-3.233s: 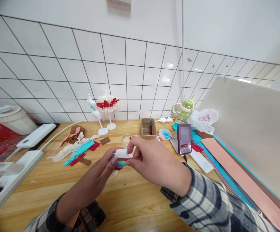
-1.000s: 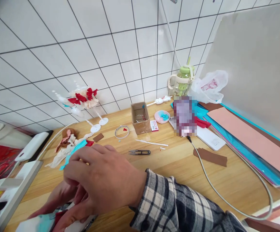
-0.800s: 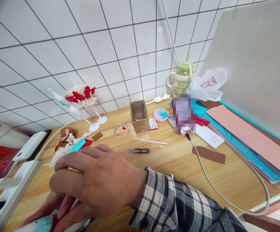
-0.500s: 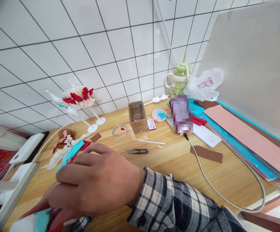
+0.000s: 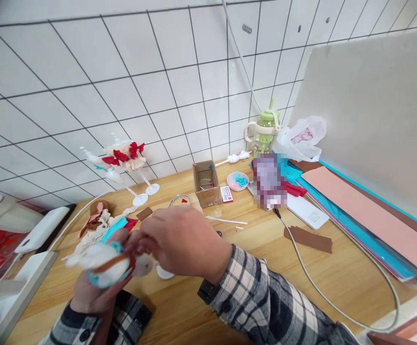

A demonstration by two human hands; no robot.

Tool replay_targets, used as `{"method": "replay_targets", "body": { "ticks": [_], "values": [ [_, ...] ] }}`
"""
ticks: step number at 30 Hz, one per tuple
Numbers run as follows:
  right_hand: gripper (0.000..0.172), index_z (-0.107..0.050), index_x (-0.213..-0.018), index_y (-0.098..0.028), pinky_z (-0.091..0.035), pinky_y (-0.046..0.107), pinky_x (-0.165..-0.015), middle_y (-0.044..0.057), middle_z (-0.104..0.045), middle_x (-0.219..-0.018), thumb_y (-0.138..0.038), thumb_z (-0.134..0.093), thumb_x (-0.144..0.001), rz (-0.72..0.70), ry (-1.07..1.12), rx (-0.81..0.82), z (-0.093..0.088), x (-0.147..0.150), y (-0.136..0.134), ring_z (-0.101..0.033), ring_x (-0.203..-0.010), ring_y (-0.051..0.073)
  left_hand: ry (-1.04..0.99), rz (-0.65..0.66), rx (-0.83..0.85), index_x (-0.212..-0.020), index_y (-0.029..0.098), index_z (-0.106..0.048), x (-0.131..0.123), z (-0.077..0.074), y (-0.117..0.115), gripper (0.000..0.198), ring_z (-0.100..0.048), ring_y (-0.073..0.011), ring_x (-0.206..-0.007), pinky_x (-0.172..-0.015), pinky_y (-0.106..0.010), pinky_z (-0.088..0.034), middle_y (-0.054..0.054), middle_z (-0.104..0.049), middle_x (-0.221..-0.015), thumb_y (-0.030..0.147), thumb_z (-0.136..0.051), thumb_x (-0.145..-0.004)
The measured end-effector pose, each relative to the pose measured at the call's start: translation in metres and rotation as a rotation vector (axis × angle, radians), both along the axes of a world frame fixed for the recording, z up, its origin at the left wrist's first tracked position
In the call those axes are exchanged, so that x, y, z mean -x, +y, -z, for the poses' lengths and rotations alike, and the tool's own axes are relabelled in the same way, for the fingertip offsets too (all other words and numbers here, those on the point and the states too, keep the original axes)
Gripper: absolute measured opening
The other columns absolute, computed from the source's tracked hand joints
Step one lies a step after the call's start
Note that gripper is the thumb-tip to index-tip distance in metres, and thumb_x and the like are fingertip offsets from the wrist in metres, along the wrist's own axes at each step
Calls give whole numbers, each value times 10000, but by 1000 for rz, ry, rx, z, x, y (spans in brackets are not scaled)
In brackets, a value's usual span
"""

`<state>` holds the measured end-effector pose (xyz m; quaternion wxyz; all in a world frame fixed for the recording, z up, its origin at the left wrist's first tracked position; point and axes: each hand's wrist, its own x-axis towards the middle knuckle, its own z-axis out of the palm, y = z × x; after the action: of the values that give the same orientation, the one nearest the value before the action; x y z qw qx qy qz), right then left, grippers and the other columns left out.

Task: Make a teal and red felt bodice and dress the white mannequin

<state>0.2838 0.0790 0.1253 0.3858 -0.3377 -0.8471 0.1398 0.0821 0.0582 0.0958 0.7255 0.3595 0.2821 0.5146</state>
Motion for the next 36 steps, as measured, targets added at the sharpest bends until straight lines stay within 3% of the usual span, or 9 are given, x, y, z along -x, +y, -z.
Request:
{"method": "replay_targets", "body": {
  "ticks": [2, 5, 9, 12, 15, 20, 26, 36],
  "values": [
    [208, -661, -934, -176, -415, 276, -725, 48, -688, -891, -252, -468, -941, 66, 131, 142, -2, -3, 0, -601, -824, 157, -3, -127, -4, -859, 200, -666, -5, 8, 18, 343, -621, -162, -729, -630, -277, -534, -4, -673, -819, 448, -793, -658],
    [293, -658, -1093, -207, -475, 287, -772, 56, -694, -1054, -355, -446, -955, 16, 331, 382, -5, -1, -2, -633, -928, 177, -1, -304, -32, -1030, 229, -663, -12, 11, 19, 318, -649, -167, -878, -746, -269, -551, -14, -695, -1048, 403, -717, -769],
    [452, -583, -1233, -221, -516, 286, -756, 57, -679, -1090, -484, -568, -866, -115, 455, 602, -8, 9, -9, -639, -956, 199, 79, -315, -101, -1173, 220, -608, -26, 7, 2, 396, -608, -219, -1070, -833, -285, -531, -58, -641, -1221, 404, -655, -826],
    [507, -589, -1210, -237, -512, 280, -745, 33, -685, -1019, -493, -672, -781, -48, 446, 605, -7, 14, -11, -638, -893, 184, 151, -318, -135, -1097, 213, -625, -35, 9, -5, 366, -588, -245, -1109, -871, -311, -510, -59, -652, -1194, 388, -704, -785],
    [452, -619, -1127, -226, -505, 264, -708, 24, -683, -962, -485, -691, -763, -12, 466, 629, -5, 15, -8, -632, -848, 170, 201, -356, -126, -1002, 223, -632, -36, 13, -5, 256, -601, -241, -1086, -872, -324, -501, -38, -684, -1099, 327, -716, -783],
    [391, -644, -970, -186, -486, 239, -652, 17, -665, -875, -504, -694, -748, -72, 526, 709, -1, 14, -1, -608, -786, 152, 207, -332, -122, -1092, 235, -600, -32, 13, -3, 340, -613, -237, -1057, -845, -321, -508, -48, -668, -1124, 301, -718, -780],
    [407, -639, -966, -177, -470, 230, -614, 16, -652, -870, -522, -679, -754, -60, 515, 718, 1, 14, 2, -595, -773, 149, 215, -280, -128, -1143, 228, -586, -29, 11, -1, 418, -591, -223, -1106, -862, -274, -499, -64, -643, -1181, 220, -741, -755],
    [365, -612, -1030, -205, -498, 231, -650, 13, -660, -924, -452, -684, -772, -65, 506, 713, -7, 12, -6, -618, -840, 160, 335, -320, -146, -1120, 212, -616, -30, 11, -1, 422, -646, -253, -1023, -816, -311, -534, -83, -673, -1138, 286, -760, -730]
  ]
}}
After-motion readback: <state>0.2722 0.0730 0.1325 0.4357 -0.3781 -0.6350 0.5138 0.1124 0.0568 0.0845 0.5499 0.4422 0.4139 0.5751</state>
